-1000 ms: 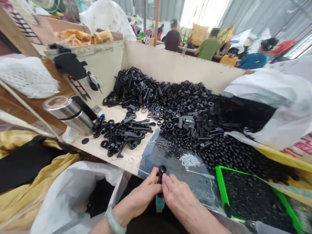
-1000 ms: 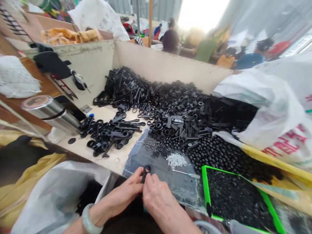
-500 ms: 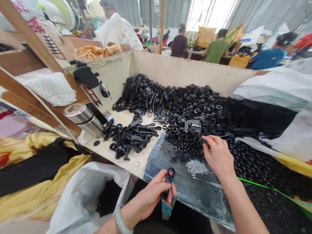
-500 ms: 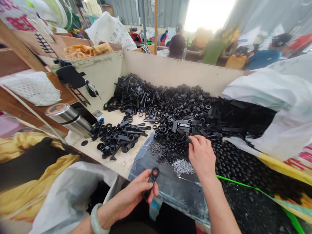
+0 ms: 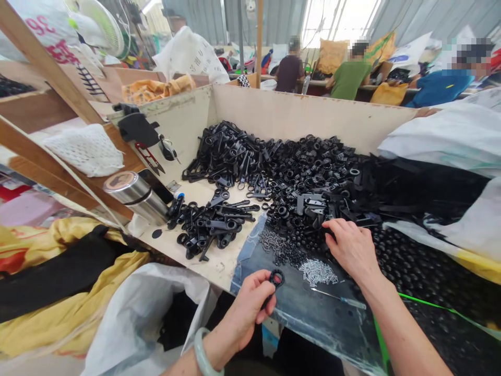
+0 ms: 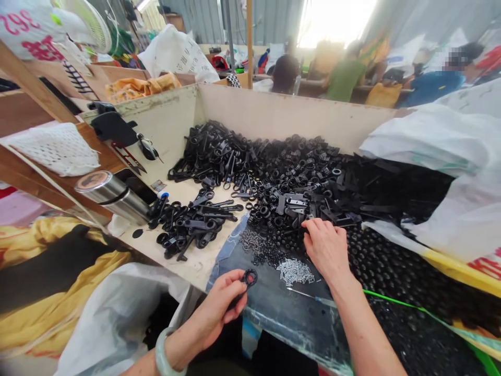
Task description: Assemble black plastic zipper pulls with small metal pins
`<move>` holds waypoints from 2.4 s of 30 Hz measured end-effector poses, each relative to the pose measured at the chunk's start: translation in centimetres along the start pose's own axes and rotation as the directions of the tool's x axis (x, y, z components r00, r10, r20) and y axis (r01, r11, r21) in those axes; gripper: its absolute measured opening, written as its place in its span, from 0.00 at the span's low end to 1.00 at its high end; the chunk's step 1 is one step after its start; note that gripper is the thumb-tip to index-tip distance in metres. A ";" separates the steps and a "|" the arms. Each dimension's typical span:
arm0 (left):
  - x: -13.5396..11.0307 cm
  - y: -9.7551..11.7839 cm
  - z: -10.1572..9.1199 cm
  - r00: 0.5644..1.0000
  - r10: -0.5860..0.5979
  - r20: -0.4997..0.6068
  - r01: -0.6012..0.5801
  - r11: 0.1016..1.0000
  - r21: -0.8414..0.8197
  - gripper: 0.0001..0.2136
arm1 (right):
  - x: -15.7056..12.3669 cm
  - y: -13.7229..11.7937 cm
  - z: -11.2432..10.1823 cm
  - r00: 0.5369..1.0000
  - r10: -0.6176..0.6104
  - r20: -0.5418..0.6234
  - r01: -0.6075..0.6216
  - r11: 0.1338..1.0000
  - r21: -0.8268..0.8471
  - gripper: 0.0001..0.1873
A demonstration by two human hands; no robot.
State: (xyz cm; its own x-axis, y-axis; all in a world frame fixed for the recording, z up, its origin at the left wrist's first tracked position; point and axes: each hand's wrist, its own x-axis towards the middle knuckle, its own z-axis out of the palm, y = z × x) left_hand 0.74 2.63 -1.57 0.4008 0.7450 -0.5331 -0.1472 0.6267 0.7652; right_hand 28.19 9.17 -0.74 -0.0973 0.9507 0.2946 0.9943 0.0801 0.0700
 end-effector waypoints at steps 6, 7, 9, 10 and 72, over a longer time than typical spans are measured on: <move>0.3 0.0 -0.4 0.999 0.039 -0.032 -0.042 0.993 -0.112 0.14 | -0.4 0.5 -0.3 0.998 -0.050 0.030 0.050 0.999 -0.014 0.07; 0.5 -0.1 -0.5 0.999 0.037 -0.036 -0.041 0.990 -0.136 0.14 | -0.4 0.6 -0.3 0.998 -0.055 0.035 0.055 0.998 -0.015 0.07; 0.8 -0.4 -0.8 0.998 0.031 -0.047 -0.040 0.980 -0.194 0.14 | -0.4 0.9 -0.1 0.997 -0.061 0.038 0.061 0.998 -0.012 0.07; 0.9 -0.5 -0.9 0.998 0.030 -0.063 -0.043 0.975 -0.220 0.15 | -0.3 1.1 0.0 0.997 -0.063 0.034 0.063 0.998 -0.009 0.08; -1.8 -0.4 1.4 0.980 0.120 -0.157 -0.168 0.926 -0.338 0.20 | -10.1 -18.0 -2.5 0.843 0.450 0.294 -0.373 0.098 0.923 0.14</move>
State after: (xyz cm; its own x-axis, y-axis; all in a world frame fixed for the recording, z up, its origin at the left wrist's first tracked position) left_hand 1.36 0.66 -0.42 0.2333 0.8415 -0.4873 -0.5093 0.5326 0.6759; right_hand 11.13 -2.60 -2.54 0.3781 0.9258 0.0002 0.1729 -0.0704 -0.9824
